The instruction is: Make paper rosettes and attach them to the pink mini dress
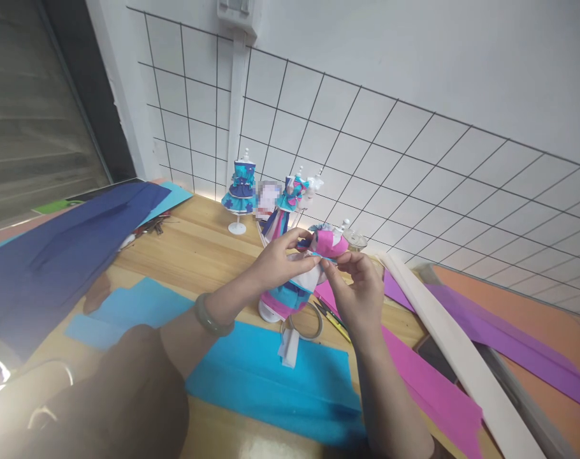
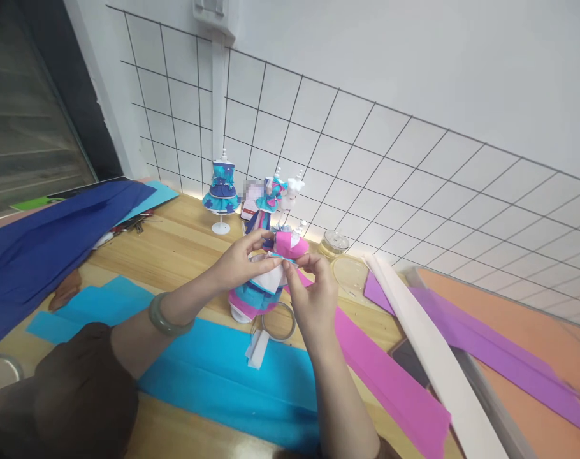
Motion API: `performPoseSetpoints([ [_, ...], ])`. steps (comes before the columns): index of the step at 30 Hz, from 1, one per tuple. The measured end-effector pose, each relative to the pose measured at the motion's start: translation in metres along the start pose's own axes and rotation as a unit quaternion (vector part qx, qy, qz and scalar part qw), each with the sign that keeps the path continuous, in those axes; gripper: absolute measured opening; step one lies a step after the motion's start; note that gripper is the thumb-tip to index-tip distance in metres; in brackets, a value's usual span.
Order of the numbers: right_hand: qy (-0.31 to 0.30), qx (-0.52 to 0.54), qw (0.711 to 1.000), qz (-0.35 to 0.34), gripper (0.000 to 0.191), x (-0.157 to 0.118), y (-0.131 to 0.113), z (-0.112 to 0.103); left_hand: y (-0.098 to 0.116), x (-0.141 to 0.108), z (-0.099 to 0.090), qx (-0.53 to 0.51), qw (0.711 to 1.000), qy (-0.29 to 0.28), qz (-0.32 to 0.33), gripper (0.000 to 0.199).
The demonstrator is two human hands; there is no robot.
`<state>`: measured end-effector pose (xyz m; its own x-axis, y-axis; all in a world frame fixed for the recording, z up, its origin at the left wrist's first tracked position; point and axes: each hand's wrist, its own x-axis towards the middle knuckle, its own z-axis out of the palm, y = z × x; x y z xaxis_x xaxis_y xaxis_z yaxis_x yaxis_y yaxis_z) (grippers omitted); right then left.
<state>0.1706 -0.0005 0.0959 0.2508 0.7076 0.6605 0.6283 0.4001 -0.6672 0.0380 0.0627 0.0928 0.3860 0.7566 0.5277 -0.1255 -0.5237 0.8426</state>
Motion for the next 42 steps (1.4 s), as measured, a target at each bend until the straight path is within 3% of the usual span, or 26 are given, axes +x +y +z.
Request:
performPoseSetpoints([
  [5, 0.014, -0.003, 1.000, -0.006, 0.013, 0.000, 0.000, 0.001, 0.001, -0.001, 0.001, 0.003, 1.000, 0.002, -0.012, 0.034],
  [18, -0.040, 0.103, 0.992, 0.058, 0.015, 0.004, 0.002, -0.002, -0.003, 0.002, -0.004, -0.008, 0.999, 0.018, -0.034, 0.032],
  [25, 0.021, 0.049, 0.998, 0.025, 0.019, 0.006, -0.003, -0.010, -0.002, -0.002, 0.002, 0.032, 0.998, 0.044, -0.027, 0.040],
  [31, 0.091, 0.011, 0.996, -0.011, 0.021, 0.006, -0.015, -0.021, 0.015, -0.013, 0.012, 0.135, 0.990, 0.027, -0.008, 0.047],
  [37, 0.137, 0.008, 0.990, -0.009, 0.016, 0.007, -0.023, -0.033, 0.025, -0.022, 0.024, 0.237, 0.970, -0.004, 0.054, 0.043],
  [42, 0.143, 0.010, 0.990, -0.002, 0.014, 0.008, -0.024, -0.035, 0.027, -0.024, 0.027, 0.258, 0.964, -0.013, 0.066, 0.043],
])
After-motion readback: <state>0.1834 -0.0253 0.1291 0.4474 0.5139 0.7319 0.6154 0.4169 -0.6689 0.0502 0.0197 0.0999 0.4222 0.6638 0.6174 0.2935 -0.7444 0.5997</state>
